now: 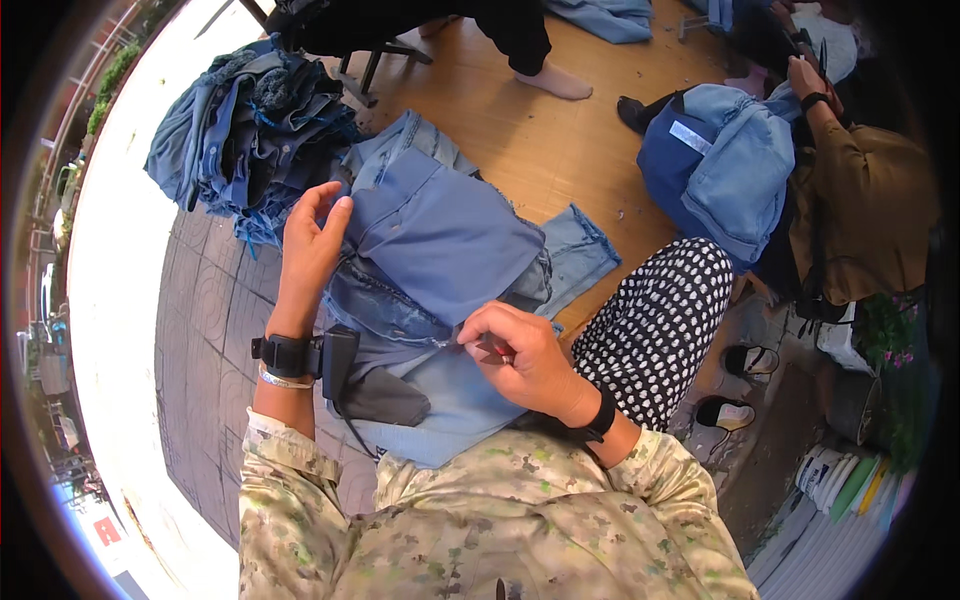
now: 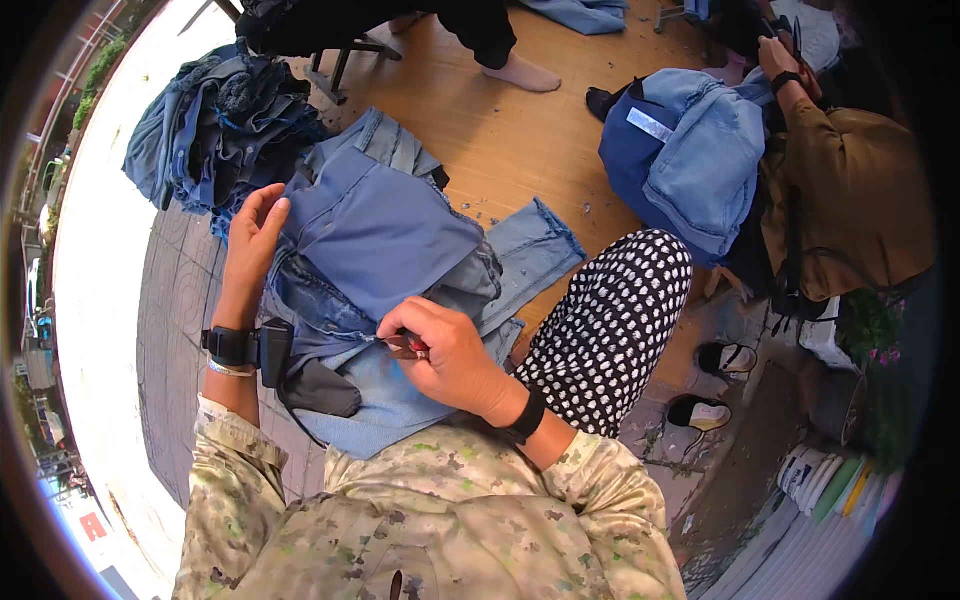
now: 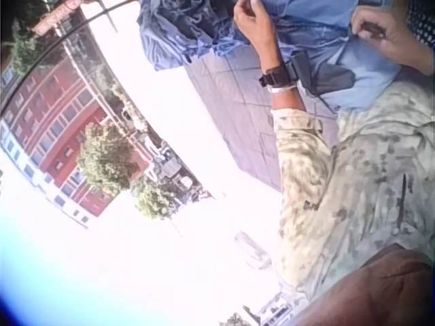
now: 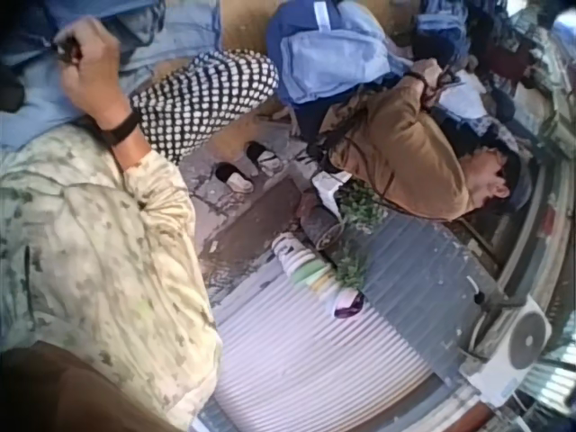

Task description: The person uses small shears to trim loose threads from the frayed leg openings and waistbands of denim garments. They rotate each piece to access different seams and labels before setting it aside and selecting another from the stack.

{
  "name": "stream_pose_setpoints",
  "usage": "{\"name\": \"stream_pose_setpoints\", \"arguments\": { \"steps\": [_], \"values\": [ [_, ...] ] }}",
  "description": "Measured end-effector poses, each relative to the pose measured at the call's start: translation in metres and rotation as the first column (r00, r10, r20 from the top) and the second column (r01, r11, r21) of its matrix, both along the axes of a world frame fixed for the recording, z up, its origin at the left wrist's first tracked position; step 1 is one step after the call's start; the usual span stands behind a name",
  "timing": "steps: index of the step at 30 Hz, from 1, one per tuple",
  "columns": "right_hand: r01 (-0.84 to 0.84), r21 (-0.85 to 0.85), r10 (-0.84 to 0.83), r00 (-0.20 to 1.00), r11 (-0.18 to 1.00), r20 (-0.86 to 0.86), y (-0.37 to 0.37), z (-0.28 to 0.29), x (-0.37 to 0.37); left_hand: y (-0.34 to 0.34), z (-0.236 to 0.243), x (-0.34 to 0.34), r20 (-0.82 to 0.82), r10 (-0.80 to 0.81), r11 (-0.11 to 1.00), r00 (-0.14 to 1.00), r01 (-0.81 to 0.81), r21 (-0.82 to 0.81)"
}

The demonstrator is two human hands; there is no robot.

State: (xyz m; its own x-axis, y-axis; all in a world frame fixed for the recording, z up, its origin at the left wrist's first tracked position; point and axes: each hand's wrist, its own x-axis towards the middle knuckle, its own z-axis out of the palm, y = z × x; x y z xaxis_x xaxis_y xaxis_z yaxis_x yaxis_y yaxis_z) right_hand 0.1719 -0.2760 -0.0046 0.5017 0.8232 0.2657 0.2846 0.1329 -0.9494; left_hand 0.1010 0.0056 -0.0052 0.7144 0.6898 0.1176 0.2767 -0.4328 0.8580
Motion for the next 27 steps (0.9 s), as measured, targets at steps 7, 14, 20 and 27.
{"name": "stream_pose_setpoints", "arguments": {
  "steps": [7,14,20,27],
  "values": [
    [0.047,-0.208,-0.096,0.969,0.977,-0.229,-0.018,-0.015,0.015,0.001,0.008,-0.023,0.0,-0.146,0.927,0.989,0.137,-0.349],
    [0.204,-0.21,-0.261,0.919,0.956,-0.295,-0.018,-0.018,0.028,-0.027,0.052,-0.045,0.048,-0.187,0.872,0.981,0.188,-0.452],
    [0.156,-0.156,-0.197,0.935,0.975,-0.295,0.005,0.018,0.03,-0.053,0.061,-0.068,0.158,-0.142,0.728,0.977,0.211,-0.653],
    [-0.12,-0.039,0.114,0.984,0.992,-0.136,0.039,0.05,0.019,-0.071,0.059,-0.089,0.173,-0.218,0.76,0.961,0.278,-0.588]
  ]
}}
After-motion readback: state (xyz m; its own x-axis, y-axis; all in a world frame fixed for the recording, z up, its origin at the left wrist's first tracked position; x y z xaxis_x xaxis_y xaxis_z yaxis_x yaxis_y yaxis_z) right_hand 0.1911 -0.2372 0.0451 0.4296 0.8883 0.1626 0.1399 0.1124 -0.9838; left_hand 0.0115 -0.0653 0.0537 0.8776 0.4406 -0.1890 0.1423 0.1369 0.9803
